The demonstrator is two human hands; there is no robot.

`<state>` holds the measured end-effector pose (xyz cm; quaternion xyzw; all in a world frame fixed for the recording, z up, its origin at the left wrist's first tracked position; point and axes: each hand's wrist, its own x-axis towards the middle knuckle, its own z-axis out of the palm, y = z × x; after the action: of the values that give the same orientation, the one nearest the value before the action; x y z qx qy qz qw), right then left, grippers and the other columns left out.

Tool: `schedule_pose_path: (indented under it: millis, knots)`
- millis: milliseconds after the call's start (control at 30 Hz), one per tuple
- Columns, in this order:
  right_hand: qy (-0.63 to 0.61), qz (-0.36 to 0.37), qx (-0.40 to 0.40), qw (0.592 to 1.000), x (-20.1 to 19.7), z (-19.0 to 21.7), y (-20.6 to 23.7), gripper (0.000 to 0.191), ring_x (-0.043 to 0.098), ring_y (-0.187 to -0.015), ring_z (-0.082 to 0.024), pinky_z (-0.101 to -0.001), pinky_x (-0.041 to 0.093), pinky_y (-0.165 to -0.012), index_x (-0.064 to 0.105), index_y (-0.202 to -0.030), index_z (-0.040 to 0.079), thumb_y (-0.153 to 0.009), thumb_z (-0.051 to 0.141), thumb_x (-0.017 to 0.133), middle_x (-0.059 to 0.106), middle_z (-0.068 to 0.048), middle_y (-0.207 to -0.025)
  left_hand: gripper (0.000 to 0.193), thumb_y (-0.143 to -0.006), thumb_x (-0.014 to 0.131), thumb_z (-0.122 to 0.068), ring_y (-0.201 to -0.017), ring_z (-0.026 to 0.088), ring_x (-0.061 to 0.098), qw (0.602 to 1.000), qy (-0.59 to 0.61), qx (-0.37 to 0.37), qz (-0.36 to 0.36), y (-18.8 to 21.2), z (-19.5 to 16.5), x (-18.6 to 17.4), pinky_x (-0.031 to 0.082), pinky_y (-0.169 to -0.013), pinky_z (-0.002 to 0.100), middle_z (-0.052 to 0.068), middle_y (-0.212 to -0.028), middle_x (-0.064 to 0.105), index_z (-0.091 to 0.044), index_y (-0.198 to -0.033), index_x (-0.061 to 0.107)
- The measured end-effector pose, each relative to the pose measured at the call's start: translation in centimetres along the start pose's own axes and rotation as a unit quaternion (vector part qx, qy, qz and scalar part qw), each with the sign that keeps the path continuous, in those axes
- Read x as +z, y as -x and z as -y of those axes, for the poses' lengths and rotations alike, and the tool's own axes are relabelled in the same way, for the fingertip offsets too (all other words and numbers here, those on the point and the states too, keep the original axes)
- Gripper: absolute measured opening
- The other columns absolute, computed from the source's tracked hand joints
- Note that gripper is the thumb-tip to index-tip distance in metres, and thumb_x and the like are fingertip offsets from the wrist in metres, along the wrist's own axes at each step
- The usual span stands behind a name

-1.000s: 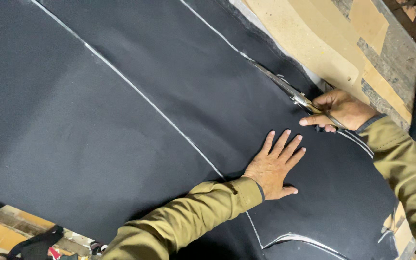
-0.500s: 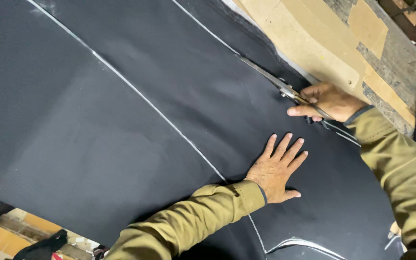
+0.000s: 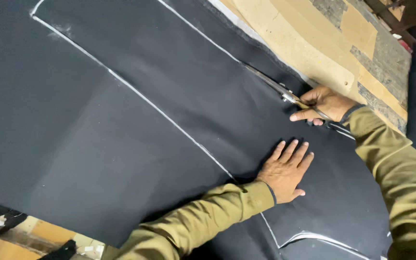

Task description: The person uses large shears to cut a dark fabric along white chalk lines marked on a worktable. They remove a paper pattern, cut multiple sections of the fabric, and then place a printed paper sheet over the cut pieces.

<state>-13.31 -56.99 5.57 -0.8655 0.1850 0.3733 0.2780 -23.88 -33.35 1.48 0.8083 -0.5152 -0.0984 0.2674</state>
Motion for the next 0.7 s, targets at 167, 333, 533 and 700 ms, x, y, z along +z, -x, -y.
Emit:
schedule_pose_path:
  millis: [167,333,533,700]
  knots:
    - [0.008,-0.005,0.033,0.999,0.2,1.3,1.0,0.033,0.056,-0.049,-0.013,-0.0296,0.044,-0.049,0.073,-0.077,0.005,-0.077,0.035,0.086,0.060,-0.002,-0.059,0.109,-0.079,0.075,-0.059,-0.150,0.045,0.028,0.984,-0.054,-0.115,-0.122,4.3,10.7,-11.9,0.023,-0.121,0.058,0.027,-0.160,0.031,0.008,-0.154,0.033]
    - [0.018,-0.003,-0.013,1.000,0.2,4.2,1.5,0.035,0.054,-0.054,-0.011,-0.0299,0.044,-0.054,0.069,-0.075,0.006,-0.081,0.038,0.083,0.058,-0.001,-0.059,0.138,-0.070,0.067,-0.085,-0.155,0.041,0.007,0.955,-0.119,-0.246,-0.113,7.2,23.5,-17.7,0.006,-0.123,0.059,0.028,-0.166,0.014,0.011,-0.157,0.021]
    - [0.013,-0.008,-0.020,1.000,0.5,7.0,0.2,0.035,0.051,-0.054,-0.012,-0.0303,0.041,-0.055,0.066,-0.075,0.007,-0.086,0.038,0.080,0.054,-0.001,-0.059,0.142,-0.068,0.059,-0.092,-0.155,0.040,0.001,0.958,-0.117,-0.253,-0.070,7.3,25.6,-17.8,0.001,-0.123,0.060,0.026,-0.167,0.009,0.010,-0.158,0.017]
    - [-0.059,0.015,-0.045,0.997,0.2,7.4,-0.1,0.030,0.052,-0.052,-0.011,-0.0291,0.042,-0.051,0.067,-0.075,0.005,-0.083,0.031,0.081,0.054,0.000,-0.058,0.141,-0.070,0.058,-0.092,-0.155,0.040,0.000,0.957,-0.110,-0.261,-0.058,7.2,25.8,-18.6,0.001,-0.123,0.060,0.025,-0.167,0.009,0.010,-0.158,0.017]
